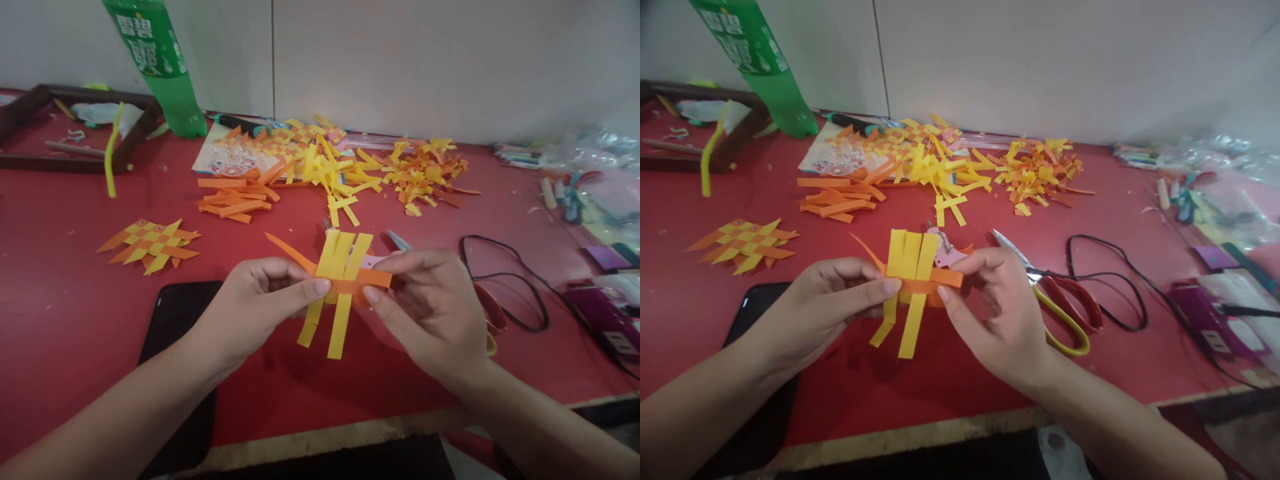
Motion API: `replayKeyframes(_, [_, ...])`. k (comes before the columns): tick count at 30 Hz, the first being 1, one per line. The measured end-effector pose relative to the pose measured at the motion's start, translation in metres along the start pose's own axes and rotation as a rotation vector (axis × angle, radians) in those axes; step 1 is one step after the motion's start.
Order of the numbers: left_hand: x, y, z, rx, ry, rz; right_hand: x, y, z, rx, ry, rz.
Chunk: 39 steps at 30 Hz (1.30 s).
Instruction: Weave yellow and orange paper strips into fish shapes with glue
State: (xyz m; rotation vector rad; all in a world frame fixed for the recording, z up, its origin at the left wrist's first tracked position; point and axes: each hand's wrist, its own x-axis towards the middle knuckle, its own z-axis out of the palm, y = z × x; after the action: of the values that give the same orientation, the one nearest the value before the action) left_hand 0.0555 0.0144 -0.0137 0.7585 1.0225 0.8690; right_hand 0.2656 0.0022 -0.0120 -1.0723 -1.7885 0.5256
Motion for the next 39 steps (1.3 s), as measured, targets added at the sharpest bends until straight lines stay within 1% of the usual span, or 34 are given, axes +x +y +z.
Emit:
replayKeyframes(2, [0.0011,0.0017,0.0008,-0.04,0.01,-0.03,0.0005,-0.0002,-0.0031,-0.152,0.021,-0.178])
replayKeyframes(3, [0.0016,0.0023,0.0011,-0.058,0.011,-0.041,0.0006,-0.0002,-0.0046,-0.229,0.01,-0.253])
replayKeyframes(5, [0.0022,0.0027,0.0014,-0.076,-0.004,-0.059,0.0005,0.0003,-0.0061,-0.36,-0.063,-0.335])
replayKeyframes(8, [0.0019,0.0013,0.0007,-0.07,-0.054,-0.088,-0.0006,0.003,-0.0045,-0.407,-0.175,-0.32])
replayKeyframes(11, [0.0016,-0.0008,-0.0007,-0.042,-0.084,-0.115,-0.0017,0.006,-0.0021,-0.353,-0.209,-0.256])
replayKeyframes(15, [0.0013,-0.0011,-0.0005,-0.01,-0.091,-0.108,-0.0019,0.0061,-0.0022,-0.271,-0.207,-0.185])
replayKeyframes(19, [0.0,0.0016,0.0017,0.015,-0.096,-0.115,-0.0006,0.0053,-0.0034,-0.293,-0.157,-0.161])
replayKeyframes(22, [-0.001,0.0037,0.0033,-0.033,-0.113,-0.137,0.0005,0.0063,-0.0039,-0.276,-0.15,-0.138])
replayKeyframes(25, [-0.0021,0.0054,0.0045,-0.103,-0.139,-0.136,0.0015,0.0068,-0.0039,-0.2,-0.143,-0.085])
replayKeyframes(27, [-0.003,0.0062,0.0053,-0.055,-0.162,-0.109,0.0019,0.0059,-0.0037,-0.166,-0.131,-0.069])
replayKeyframes(30, [-0.0042,0.0066,0.0058,0.098,-0.232,-0.065,0.0021,0.003,-0.0029,-0.16,-0.128,-0.098])
replayKeyframes(32, [-0.0047,0.0063,0.0056,0.114,-0.275,-0.061,0.0018,0.0012,-0.0024,-0.183,-0.138,-0.133])
replayKeyframes(36, [-0.005,0.0059,0.0045,0.073,-0.256,-0.095,-0.0004,0.0012,-0.0023,-0.299,-0.134,-0.221])
replayKeyframes(39, [-0.005,0.007,0.0045,0.072,-0.273,-0.085,-0.0023,0.0035,-0.0023,-0.418,-0.114,-0.334])
